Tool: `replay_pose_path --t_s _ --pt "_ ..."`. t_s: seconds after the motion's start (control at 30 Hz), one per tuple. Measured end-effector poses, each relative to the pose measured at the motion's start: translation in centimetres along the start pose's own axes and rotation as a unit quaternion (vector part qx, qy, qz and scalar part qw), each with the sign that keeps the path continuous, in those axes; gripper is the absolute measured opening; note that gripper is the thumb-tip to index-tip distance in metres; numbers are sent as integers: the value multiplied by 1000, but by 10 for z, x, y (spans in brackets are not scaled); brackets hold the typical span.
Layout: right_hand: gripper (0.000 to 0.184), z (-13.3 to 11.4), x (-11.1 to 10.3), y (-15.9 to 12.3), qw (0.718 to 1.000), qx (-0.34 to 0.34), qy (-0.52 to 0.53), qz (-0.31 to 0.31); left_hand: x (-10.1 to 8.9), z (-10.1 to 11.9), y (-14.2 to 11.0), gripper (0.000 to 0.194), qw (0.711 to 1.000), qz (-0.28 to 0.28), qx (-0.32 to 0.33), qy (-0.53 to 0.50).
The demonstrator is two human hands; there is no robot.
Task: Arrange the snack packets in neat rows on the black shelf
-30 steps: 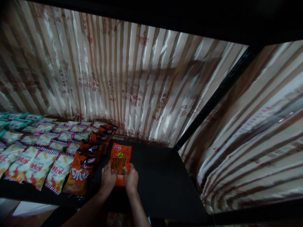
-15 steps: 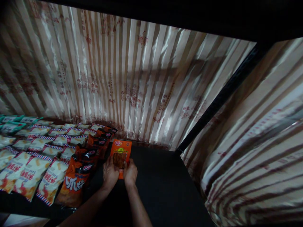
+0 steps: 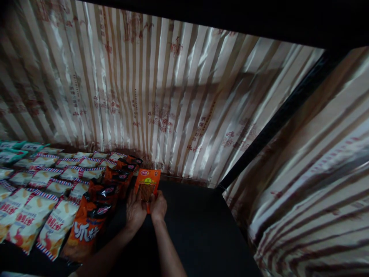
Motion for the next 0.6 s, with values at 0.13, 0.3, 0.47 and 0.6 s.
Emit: replay_pose_path --t_s 0.13,0.3,0.47,0.6 --pt "13 -2 2 5 1000 -1 4 3 2 1 4 48 1000 3 26 13" --pt "13 -6 7 12 1000 -6 5 5 1 -2 6 46 999 26 37 14" --pt "15 -7 9 15 1000 -4 -5 9 2 0 5 44 998 35 54 -15" --pt "18 -5 10 14 1000 3 -14 11 5 2 5 45 998 17 54 -23"
Point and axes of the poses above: each hand's wrist, its own y-axis towards the middle knuckle, its own x-axis out of the palm, z = x × y, the point moved 10 cm from there along y, towards the middle knuckle, and after that the axes turned 4 degrees about y, right-handed, at the moved point
